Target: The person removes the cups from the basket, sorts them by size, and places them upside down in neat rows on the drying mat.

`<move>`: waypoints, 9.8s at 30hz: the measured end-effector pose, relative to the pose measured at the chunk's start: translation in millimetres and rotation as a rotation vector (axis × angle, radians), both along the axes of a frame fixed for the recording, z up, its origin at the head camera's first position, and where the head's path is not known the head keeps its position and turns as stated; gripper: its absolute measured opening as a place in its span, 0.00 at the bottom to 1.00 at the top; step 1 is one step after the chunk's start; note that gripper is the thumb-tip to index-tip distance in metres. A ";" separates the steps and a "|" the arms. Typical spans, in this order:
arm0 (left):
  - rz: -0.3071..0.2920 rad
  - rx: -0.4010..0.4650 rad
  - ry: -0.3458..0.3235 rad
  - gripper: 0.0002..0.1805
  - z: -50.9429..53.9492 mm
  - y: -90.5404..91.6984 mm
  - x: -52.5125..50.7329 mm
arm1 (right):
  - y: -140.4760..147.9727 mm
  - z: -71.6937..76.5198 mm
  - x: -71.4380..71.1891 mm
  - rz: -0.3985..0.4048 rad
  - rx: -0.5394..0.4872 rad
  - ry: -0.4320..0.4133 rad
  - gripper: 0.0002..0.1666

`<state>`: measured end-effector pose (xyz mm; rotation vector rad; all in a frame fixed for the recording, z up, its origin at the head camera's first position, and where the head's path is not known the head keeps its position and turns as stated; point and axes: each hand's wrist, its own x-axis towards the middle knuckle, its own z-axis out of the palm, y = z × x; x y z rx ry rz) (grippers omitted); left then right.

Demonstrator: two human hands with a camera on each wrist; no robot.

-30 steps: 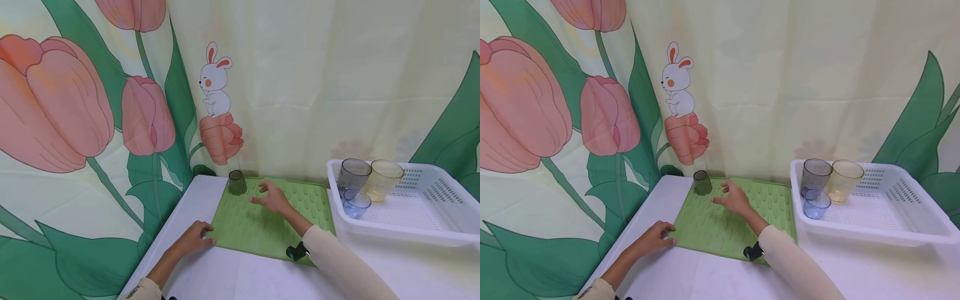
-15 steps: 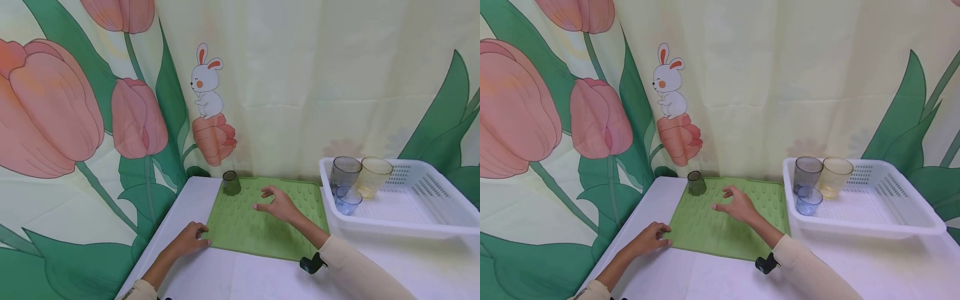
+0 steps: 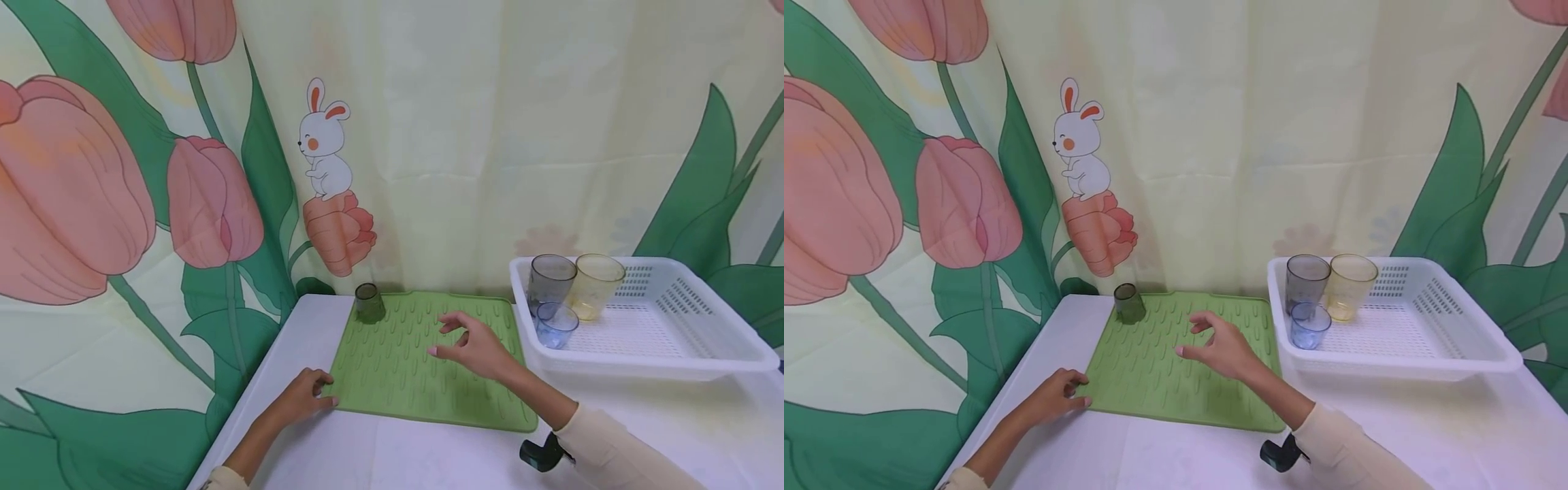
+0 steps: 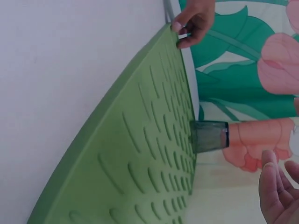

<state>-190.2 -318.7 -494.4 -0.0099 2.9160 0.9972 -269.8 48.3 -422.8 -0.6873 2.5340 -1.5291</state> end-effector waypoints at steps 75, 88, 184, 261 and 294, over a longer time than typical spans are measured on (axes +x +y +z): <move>0.034 -0.019 -0.076 0.23 1.2 2.1 -10.1 | 200.1 7.0 -69.8 -0.182 0.458 -0.174 0.63; 0.038 -0.007 -0.077 0.23 3.3 3.4 -9.9 | 196.1 -1.0 -78.6 -0.120 0.521 -0.195 0.60; -0.252 0.167 0.072 0.25 60.8 74.2 -32.1 | 192.6 64.9 0.0 -0.188 0.179 0.060 0.50; -0.674 0.314 0.054 0.43 103.8 207.6 -21.8 | 95.3 17.6 66.3 0.158 -0.121 -0.041 0.39; -0.639 0.316 0.093 0.40 118.3 203.0 -15.0 | 82.8 -24.8 69.9 0.342 -0.342 -0.258 0.42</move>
